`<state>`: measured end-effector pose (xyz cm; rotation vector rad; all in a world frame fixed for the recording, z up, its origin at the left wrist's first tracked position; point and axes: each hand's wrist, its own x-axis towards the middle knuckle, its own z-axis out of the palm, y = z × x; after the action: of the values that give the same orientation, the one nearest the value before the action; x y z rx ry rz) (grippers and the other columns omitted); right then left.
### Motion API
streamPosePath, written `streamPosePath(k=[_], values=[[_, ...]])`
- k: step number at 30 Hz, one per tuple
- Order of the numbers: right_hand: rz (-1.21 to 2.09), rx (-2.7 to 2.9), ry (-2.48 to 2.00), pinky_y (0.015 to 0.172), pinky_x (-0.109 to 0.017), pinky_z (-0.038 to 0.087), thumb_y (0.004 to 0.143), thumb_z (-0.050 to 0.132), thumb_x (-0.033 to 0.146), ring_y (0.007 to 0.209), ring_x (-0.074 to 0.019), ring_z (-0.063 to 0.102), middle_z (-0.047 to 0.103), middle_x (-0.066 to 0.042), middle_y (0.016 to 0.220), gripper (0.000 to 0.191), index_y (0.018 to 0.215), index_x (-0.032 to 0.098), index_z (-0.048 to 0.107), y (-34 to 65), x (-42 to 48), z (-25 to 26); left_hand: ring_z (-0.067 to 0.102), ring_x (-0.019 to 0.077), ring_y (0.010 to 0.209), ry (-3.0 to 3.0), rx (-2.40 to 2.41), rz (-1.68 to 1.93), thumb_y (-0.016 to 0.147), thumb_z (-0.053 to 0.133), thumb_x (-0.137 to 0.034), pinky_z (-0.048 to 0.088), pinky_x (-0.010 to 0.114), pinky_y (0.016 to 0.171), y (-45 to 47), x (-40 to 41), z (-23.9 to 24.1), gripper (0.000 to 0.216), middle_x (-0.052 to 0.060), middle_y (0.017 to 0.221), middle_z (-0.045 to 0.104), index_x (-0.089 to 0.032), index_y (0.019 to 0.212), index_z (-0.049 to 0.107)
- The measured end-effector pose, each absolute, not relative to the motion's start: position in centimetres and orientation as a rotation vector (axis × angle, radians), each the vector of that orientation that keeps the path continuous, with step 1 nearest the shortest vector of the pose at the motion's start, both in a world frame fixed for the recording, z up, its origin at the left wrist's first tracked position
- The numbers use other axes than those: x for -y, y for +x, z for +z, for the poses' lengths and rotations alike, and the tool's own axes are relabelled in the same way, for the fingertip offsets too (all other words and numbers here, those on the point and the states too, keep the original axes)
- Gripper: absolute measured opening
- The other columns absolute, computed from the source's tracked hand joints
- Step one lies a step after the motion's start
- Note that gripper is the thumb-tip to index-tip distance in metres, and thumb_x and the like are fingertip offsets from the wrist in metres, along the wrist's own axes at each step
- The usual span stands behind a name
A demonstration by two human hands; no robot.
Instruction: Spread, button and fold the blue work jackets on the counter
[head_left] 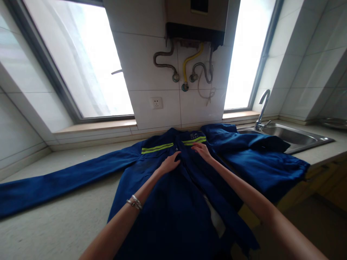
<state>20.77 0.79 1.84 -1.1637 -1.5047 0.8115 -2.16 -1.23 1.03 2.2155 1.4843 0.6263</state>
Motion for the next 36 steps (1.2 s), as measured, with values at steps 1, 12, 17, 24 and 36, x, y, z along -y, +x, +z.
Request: streamPosePath(k=[1,12,17,24,36], values=[[0.829,1.518,-1.186,0.064,-0.028,0.051,0.08,0.055,0.031,0.075,-0.0187,0.065,0.071,-0.006,0.083,0.03,0.101,0.013,0.067,21.6,1.3,1.7,0.055,0.0274,0.119,2.24,-1.4,0.667,0.083,0.053,-0.028,0.04,0.037,0.102,-2.2,1.0,0.9,0.054,0.008,0.132,0.059,-0.026,0.137,0.05],[0.365,1.833,-1.556,0.073,-0.029,0.051,0.083,0.06,0.038,0.08,-0.0184,0.063,0.064,-0.004,0.094,0.048,0.128,0.022,0.057,26.2,24.7,-1.3,0.062,0.0185,0.081,2.396,-1.321,0.715,0.077,0.054,-0.02,0.045,0.027,0.076,-0.1,2.3,2.0,0.033,0.005,0.092,0.068,-0.017,0.107,0.067],[0.133,1.706,-1.758,0.073,-0.031,0.056,0.075,0.067,0.037,0.095,-0.0248,0.067,0.064,-0.007,0.111,0.053,0.126,0.026,0.058,25.2,28.4,-6.2,0.062,0.0197,0.075,2.355,-1.335,0.563,0.087,0.049,-0.039,0.044,0.027,0.069,0.5,2.9,1.5,0.031,0.005,0.083,0.067,-0.019,0.107,0.063],[-0.329,1.789,-1.455,0.077,-0.031,0.057,0.086,0.049,0.016,0.097,-0.0243,0.067,0.07,-0.004,0.102,0.032,0.114,0.027,0.063,24.8,30.8,-4.1,0.066,0.0258,0.083,2.162,-1.426,0.589,0.092,0.035,-0.062,0.048,0.033,0.074,1.4,3.6,1.7,0.058,0.013,0.097,0.068,-0.017,0.123,0.053],[0.197,2.25,-1.082,0.049,-0.022,0.048,0.081,0.063,0.043,0.06,-0.0168,0.063,0.07,-0.002,0.076,0.034,0.11,0.026,0.069,17.9,31.1,-5.7,0.068,0.032,0.082,1.479,-1.485,0.813,0.071,0.07,-0.023,0.056,0.036,0.057,2.8,3.1,1.0,0.088,0.022,0.119,0.061,-0.012,0.146,0.026]])
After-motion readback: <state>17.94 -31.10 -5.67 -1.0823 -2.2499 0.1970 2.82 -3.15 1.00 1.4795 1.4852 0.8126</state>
